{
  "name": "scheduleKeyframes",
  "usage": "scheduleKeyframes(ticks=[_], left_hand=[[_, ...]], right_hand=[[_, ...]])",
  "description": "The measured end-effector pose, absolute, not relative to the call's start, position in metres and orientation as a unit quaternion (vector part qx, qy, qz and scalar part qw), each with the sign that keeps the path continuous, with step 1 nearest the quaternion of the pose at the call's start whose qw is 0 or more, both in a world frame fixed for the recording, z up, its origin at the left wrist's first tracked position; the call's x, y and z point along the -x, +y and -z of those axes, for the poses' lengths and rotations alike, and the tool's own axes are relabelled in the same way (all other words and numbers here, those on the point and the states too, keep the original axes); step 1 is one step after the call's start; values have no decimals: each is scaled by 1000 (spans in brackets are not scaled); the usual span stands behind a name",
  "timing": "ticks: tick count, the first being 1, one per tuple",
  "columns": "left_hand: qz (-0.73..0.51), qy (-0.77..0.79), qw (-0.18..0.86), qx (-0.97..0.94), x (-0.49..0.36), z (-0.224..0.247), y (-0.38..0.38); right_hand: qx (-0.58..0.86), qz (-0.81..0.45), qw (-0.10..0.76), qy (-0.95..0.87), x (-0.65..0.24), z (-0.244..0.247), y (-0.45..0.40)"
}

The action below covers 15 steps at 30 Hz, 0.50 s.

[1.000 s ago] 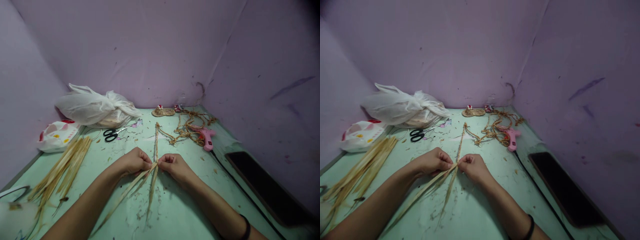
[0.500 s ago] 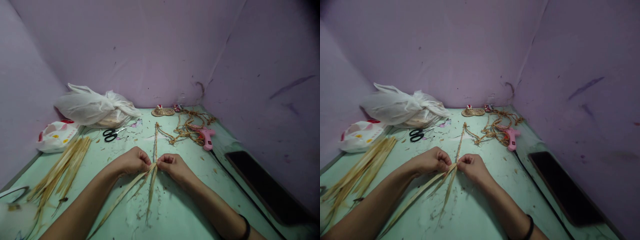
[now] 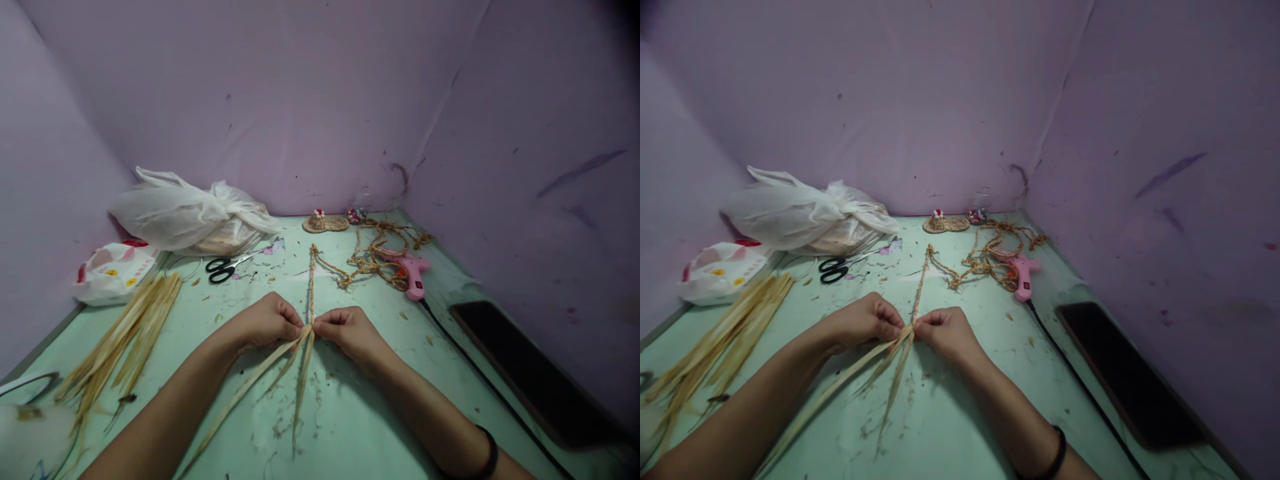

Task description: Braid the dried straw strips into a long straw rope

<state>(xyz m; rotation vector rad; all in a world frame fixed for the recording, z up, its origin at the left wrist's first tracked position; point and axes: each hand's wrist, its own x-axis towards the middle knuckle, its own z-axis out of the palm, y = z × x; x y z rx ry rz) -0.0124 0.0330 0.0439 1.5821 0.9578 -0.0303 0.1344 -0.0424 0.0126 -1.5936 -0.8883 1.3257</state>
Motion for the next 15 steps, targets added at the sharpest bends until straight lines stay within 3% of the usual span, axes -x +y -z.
scheduleKeyframes(ticks=[9,15], left_hand=[[-7,448,610,-653,3,-43,27],[11,441,672,-596,5,-42,30]], right_hand=[[593,-542,450,-390,-136,-5,-40],[585,-534,458,-404,-136,0,-40]])
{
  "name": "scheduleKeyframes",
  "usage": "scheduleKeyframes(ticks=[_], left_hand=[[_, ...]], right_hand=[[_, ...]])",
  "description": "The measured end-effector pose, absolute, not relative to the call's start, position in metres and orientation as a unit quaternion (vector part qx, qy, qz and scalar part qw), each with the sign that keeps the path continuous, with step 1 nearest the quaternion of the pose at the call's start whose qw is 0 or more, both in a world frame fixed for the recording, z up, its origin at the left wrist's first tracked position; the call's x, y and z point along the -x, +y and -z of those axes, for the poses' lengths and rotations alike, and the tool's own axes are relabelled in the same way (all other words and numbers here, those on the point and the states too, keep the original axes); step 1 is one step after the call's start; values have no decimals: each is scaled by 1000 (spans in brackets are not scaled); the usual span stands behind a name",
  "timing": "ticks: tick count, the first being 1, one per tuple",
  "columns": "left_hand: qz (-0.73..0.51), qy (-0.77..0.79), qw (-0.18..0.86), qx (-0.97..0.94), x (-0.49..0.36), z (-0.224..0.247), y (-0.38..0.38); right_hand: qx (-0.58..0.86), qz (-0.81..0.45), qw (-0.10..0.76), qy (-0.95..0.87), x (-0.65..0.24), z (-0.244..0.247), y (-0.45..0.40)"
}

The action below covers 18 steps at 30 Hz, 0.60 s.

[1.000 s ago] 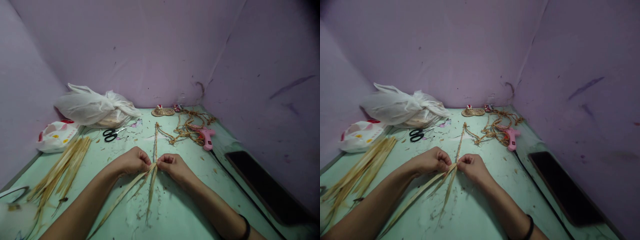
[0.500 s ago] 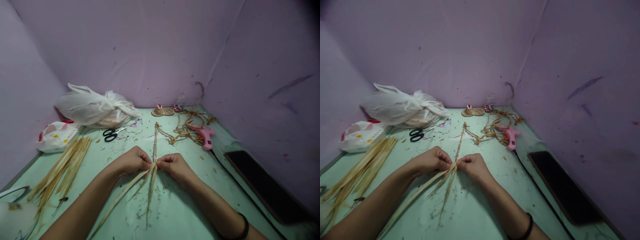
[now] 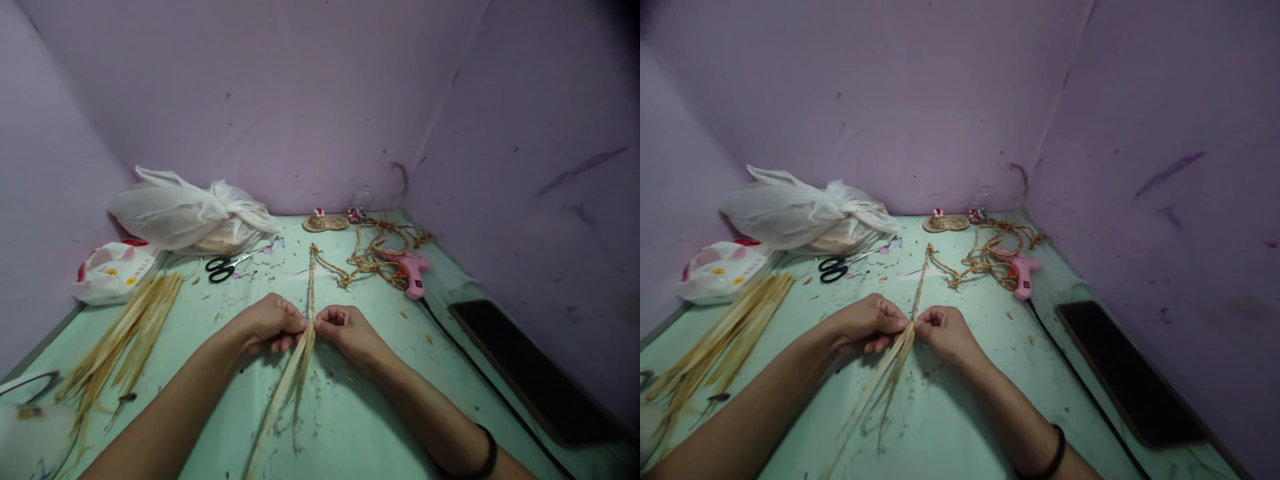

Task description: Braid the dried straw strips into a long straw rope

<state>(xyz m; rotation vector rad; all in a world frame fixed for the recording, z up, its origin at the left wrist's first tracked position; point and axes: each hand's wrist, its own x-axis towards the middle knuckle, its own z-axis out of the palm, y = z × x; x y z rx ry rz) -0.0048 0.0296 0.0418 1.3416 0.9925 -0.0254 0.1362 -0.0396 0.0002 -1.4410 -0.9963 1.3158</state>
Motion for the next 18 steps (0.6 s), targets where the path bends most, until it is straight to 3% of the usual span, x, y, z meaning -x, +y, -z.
scheduleKeyframes(ticks=[13,18], left_hand=[[-27,511,619,-596,-2,-30,31],[-39,496,682,-536,-4,-31,30]], right_hand=[[582,-532,464,-404,-134,1,-39],[577,-536,474,-393,-133,-1,-40]])
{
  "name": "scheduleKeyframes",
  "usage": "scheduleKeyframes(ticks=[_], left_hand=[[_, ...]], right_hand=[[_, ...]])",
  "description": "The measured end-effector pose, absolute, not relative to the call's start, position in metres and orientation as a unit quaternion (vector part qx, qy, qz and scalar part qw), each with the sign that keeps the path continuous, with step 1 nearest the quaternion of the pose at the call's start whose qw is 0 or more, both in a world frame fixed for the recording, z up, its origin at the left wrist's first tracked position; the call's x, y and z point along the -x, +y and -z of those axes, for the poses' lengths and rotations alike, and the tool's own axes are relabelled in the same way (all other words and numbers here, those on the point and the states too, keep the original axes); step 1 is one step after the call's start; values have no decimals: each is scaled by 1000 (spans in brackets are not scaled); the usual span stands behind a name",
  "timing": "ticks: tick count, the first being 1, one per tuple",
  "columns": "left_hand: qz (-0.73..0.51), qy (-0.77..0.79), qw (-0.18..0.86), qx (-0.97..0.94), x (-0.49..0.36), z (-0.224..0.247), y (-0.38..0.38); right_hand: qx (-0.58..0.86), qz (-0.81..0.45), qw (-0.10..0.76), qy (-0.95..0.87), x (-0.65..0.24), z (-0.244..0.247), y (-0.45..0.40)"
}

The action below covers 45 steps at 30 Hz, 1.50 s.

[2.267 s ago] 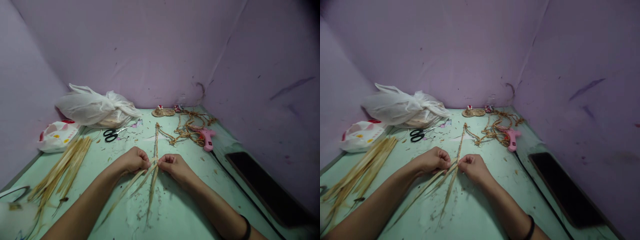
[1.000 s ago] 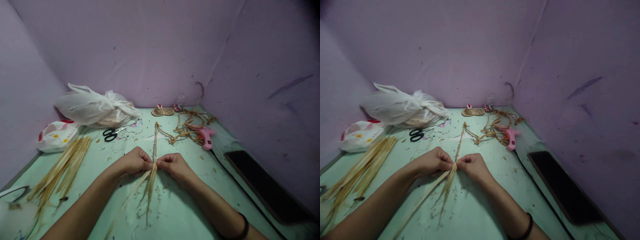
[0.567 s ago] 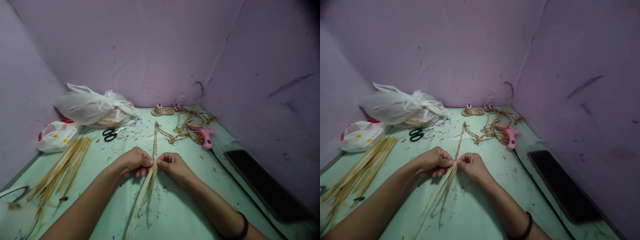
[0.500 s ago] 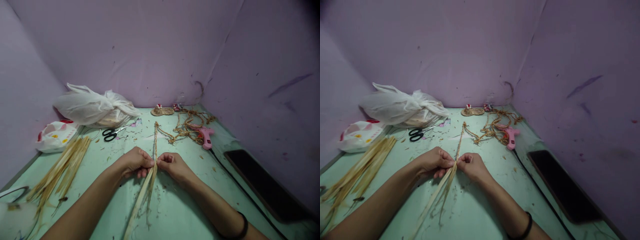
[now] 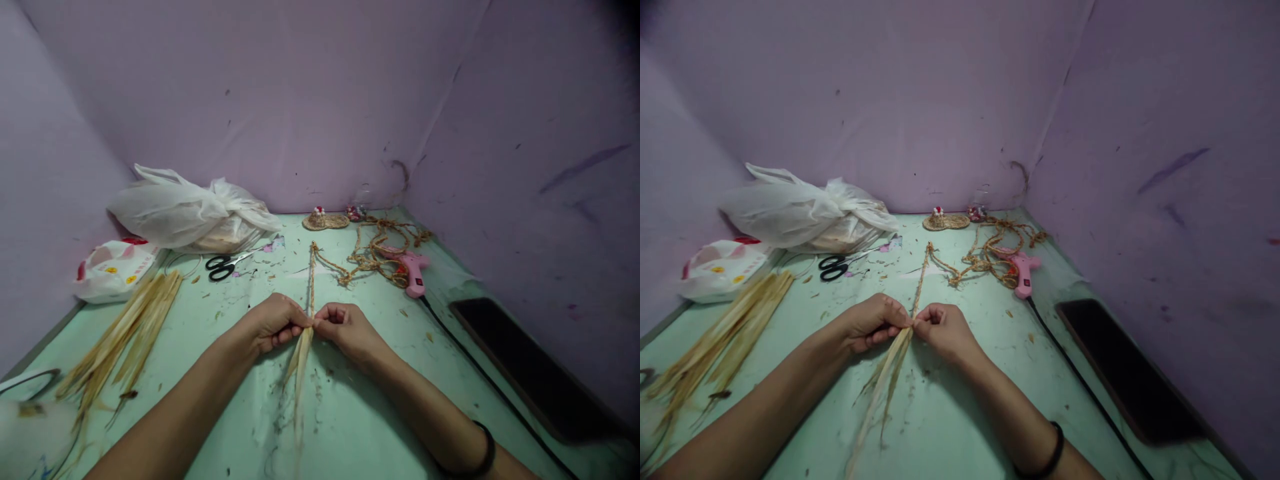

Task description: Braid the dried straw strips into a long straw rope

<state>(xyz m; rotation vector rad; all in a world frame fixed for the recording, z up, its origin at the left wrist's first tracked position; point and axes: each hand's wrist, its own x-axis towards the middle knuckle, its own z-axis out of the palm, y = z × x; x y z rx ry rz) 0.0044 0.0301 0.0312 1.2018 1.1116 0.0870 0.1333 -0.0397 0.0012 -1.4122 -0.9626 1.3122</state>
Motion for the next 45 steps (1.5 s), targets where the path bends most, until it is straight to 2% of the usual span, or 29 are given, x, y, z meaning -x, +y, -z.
scheduleKeyframes(ticks=[5,11,18,24,28,35,45], left_hand=[[-34,496,698,-514,-8,-31,23],[-106,522,619,-577,-11,-37,15],[-62,454,707,-538,-12,-37,11],[-41,468,656,-590,-6,-32,19],[-58,447,674,-585,-5,-32,21],[-87,423,693,-577,-5,-39,18],[-102,434,712,-543,-8,-40,16]], right_hand=[[579,-557,473,-363,-134,-6,-41],[592,-578,452,-334,-135,-11,-42],[568,-613,454,-310,-136,-22,-44],[527,-653,444,-313,-142,-25,-45],[512,-673,439,-304,-145,-23,-45],[540,-621,463,-328,-146,-22,-43],[557,-576,455,-388,-147,-18,-41]])
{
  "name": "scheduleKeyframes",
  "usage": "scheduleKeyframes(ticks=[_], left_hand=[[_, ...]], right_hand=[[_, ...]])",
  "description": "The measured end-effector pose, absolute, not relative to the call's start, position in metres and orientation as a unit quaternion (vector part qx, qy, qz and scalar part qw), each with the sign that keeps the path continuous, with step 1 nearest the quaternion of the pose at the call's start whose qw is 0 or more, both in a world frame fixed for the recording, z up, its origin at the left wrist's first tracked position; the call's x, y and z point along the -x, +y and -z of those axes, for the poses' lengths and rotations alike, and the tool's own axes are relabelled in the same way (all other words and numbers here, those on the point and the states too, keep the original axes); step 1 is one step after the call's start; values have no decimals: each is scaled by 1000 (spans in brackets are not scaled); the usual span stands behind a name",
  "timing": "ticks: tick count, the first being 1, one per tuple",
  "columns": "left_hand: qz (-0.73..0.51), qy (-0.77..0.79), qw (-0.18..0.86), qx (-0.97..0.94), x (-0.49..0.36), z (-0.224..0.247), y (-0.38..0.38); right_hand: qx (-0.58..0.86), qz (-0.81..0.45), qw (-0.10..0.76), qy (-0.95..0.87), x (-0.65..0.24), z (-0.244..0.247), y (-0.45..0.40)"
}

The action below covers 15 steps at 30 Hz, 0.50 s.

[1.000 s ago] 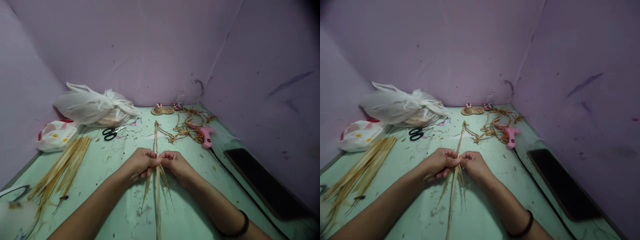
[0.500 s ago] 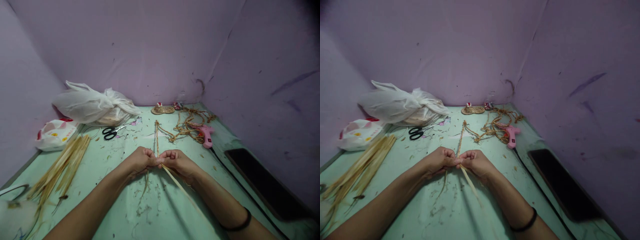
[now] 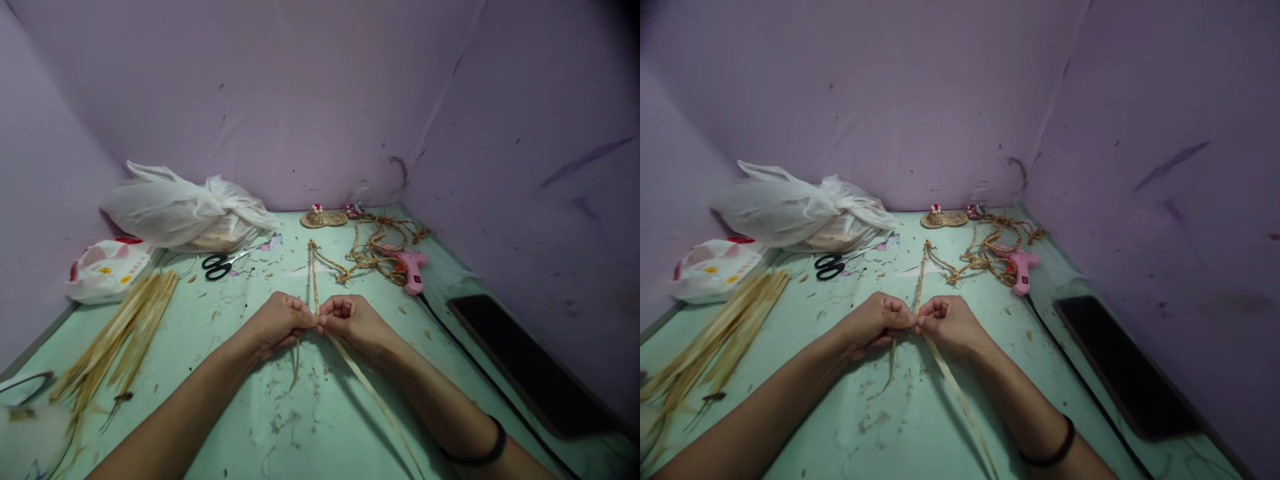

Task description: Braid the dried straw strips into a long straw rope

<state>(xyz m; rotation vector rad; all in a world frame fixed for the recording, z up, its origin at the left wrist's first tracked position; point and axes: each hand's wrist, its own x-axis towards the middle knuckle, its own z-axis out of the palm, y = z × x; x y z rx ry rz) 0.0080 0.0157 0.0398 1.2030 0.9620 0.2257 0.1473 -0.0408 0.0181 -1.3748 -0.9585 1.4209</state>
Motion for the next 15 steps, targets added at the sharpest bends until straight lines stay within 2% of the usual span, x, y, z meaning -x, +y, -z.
scheduleKeyframes(ticks=[15], left_hand=[[-100,447,710,-534,-13,-39,13]], right_hand=[[573,-578,417,-405,-151,-17,-40]])
